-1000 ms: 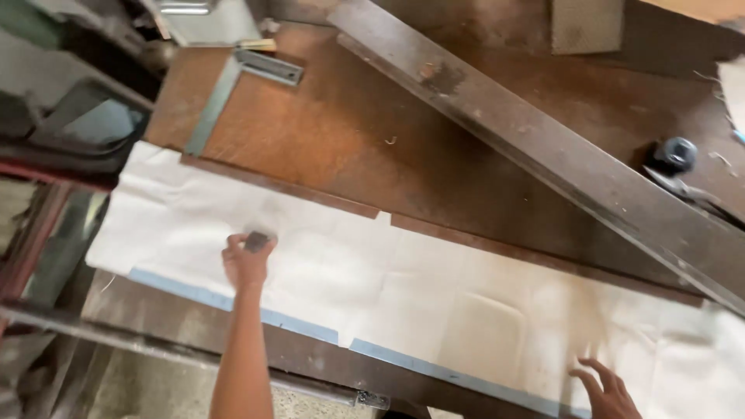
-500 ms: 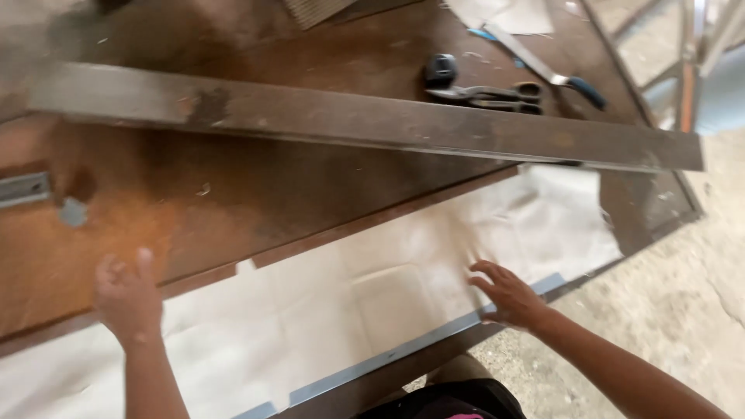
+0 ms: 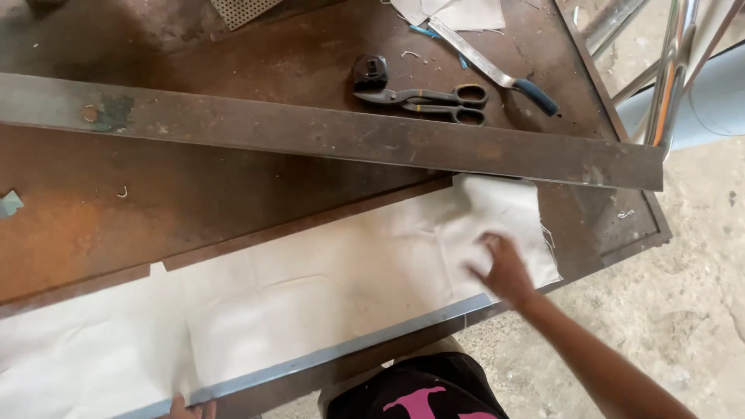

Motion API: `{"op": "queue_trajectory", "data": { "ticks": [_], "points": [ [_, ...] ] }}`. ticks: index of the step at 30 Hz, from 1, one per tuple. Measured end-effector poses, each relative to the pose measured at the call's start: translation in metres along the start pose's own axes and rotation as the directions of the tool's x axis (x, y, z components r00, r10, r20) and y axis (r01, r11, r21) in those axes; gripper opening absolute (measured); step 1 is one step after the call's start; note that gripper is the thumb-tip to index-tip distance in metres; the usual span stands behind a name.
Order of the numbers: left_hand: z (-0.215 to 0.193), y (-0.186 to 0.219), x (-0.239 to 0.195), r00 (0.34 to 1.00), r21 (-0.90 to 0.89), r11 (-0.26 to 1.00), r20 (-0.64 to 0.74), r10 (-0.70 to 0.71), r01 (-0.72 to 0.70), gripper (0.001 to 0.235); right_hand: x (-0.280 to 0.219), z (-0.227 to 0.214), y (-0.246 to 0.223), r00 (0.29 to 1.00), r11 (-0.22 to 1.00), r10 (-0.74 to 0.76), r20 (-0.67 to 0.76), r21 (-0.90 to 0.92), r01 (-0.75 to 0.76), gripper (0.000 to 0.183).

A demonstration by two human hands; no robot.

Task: Trimming excess protective white material from the edges of a metal piece using a hand knife.

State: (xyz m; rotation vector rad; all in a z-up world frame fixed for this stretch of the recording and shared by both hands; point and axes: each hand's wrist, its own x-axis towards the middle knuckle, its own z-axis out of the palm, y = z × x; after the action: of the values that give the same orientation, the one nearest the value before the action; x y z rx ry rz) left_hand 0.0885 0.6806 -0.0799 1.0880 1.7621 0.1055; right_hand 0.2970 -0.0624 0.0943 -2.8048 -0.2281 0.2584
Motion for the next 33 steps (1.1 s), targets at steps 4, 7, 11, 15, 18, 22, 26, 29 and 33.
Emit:
{"op": "queue_trajectory", "data": {
  "ticks": [4,7,11,15,18,22,26,29,33],
  "points": [
    [0.022,0.002,-0.046,0.998,-0.226,0.974,0.035,0.044,-0.035,0.050,0.045,-0.034,0.040,0.916,0.995,0.098,-0.390,0.021,-0.098,0.035],
    [0.014,0.001,-0.076,0.986,-0.350,0.937,0.159,0.057,0.003,0.032,0.082,-0.077,-0.025,0.918,0.983,-0.093,-0.385,0.110,0.146,0.033],
    [0.031,0.054,-0.209,0.971,-0.378,0.923,-0.184,-0.155,0.076,0.046,0.128,-0.047,-0.094,0.979,0.969,-0.198,-0.053,0.142,0.204,0.036],
    [0.029,0.053,-0.201,0.982,-0.423,0.901,-0.101,-0.157,0.101,0.040,0.178,0.001,-0.143,0.936,0.938,-0.346,0.056,0.057,0.343,0.065],
    [0.022,0.064,-0.219,0.982,-0.455,0.871,0.046,-0.182,0.183,0.035,0.201,0.021,-0.150,0.958,0.974,-0.216,0.189,-0.031,0.226,0.074],
    [0.014,0.100,-0.284,0.987,-0.412,0.898,0.100,-0.123,0.154,0.036,0.214,0.026,-0.155,0.940,0.989,-0.096,0.329,-0.076,0.128,0.062],
    [-0.002,0.087,-0.261,0.983,-0.498,0.848,0.077,-0.167,0.183,0.036,0.178,0.035,-0.176,0.934,0.969,-0.112,0.339,-0.170,0.177,0.064],
    [-0.010,0.070,-0.241,0.987,-0.484,0.863,0.126,-0.098,0.148,0.044,0.137,0.056,-0.177,0.976,0.989,0.038,0.214,-0.149,-0.005,0.069],
    [-0.028,0.070,-0.276,0.991,-0.450,0.884,0.089,-0.097,0.127,0.040,0.095,0.058,-0.178,0.928,0.938,-0.339,-0.157,-0.127,0.321,0.054]
  ]
}}
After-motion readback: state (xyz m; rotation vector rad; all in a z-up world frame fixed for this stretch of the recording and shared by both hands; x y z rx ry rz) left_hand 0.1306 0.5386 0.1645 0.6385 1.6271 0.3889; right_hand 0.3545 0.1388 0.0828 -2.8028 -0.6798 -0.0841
